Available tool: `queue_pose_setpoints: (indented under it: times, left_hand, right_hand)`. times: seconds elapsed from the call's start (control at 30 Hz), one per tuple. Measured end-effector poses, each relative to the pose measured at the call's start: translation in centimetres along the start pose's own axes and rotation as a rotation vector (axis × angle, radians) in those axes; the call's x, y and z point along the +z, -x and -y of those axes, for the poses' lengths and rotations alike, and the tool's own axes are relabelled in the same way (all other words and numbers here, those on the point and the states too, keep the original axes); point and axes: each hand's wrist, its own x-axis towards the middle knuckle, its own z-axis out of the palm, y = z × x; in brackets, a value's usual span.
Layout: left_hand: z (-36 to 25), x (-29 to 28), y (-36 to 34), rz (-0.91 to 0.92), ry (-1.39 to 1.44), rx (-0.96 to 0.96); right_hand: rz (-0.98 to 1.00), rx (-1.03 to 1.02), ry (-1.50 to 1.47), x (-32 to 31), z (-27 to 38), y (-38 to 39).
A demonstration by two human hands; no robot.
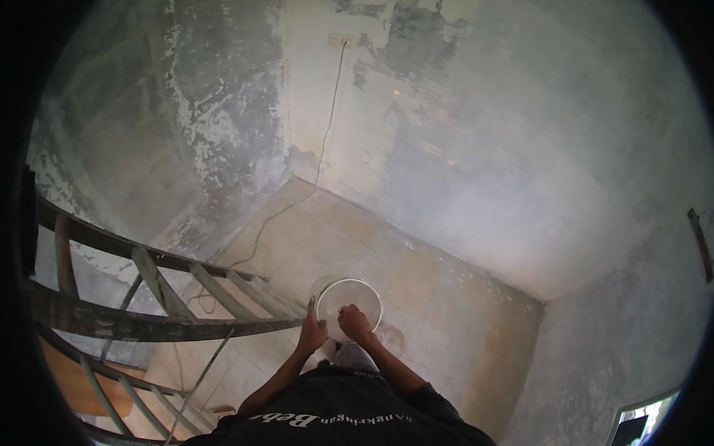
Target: The person adds water to a bucket of white substance using a cup, mixes the contents by hand, and then uses a brush to apply the mixture to a wall.
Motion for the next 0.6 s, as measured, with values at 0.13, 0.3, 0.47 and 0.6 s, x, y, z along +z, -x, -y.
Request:
queue_pose_setpoints:
  times: [0.13,0.3,0.47,0.6]
  left_hand:
    - [1.0,0.2,-1.9,-0.018,0.017,-0.01]
    - [0.4,0.8,-6.4,0.031,0.136,-0.238]
    - [-2.1,4.4,-12.6,0.07,0.189,-0.267]
    - [-2.1,5.7,-18.0,0.098,0.1,-0.205]
  right_hand:
    - [0.047,-0.078,-0.121,-0.2,-0.4,-2.9]
    - [-0.161,-0.207,-0.265,-3.0,2.1,-6.8]
    - [-0.103,-0.171,-0.213,-2.3,-2.3,-14.5]
    - [-0.047,-0.134,-0.329,-7.1,-1.5,-18.9]
